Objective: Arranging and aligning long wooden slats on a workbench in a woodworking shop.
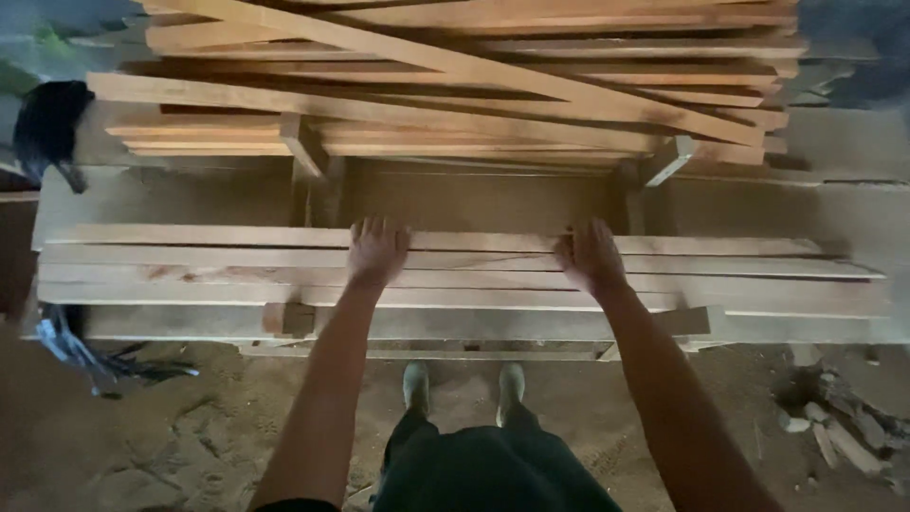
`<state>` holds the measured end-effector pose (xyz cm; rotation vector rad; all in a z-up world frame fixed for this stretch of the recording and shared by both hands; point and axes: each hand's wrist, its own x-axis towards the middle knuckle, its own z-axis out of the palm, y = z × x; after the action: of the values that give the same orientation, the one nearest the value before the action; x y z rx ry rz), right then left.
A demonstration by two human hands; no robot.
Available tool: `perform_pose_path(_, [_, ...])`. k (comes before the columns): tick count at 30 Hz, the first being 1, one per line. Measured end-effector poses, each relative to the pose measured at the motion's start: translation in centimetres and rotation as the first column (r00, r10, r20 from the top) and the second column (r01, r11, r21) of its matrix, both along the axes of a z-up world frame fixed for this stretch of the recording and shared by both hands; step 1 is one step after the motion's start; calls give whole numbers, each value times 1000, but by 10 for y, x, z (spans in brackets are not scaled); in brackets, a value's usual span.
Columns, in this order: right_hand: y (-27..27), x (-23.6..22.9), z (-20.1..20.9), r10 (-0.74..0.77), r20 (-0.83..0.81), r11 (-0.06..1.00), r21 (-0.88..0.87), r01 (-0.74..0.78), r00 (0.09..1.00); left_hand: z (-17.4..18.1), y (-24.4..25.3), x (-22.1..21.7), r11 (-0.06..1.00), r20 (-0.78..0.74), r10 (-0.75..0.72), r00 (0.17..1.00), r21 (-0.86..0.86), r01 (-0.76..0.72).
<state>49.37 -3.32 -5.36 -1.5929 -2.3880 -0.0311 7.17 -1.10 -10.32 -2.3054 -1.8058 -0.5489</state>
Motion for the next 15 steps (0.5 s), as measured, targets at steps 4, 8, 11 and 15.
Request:
perform_pose_path(4, [-9, -1, -21, -177, 17, 940, 300, 164, 984, -14, -2, -11, 983, 96, 85, 992, 153, -100])
perform_pose_path(8, [-11, 3, -23, -219, -10, 899, 387, 206, 976, 29, -15, -7, 958, 100, -13, 995, 288, -16])
perform_pose_path(11, [-5, 12, -38, -184, -34, 905, 383, 183, 982, 15, -9, -16, 971, 134, -17, 991, 238, -15])
perform_pose_path(15, [-8, 0, 0, -347, 176, 903, -201, 379, 921, 21, -9, -4, 987, 157, 18, 987, 155, -43])
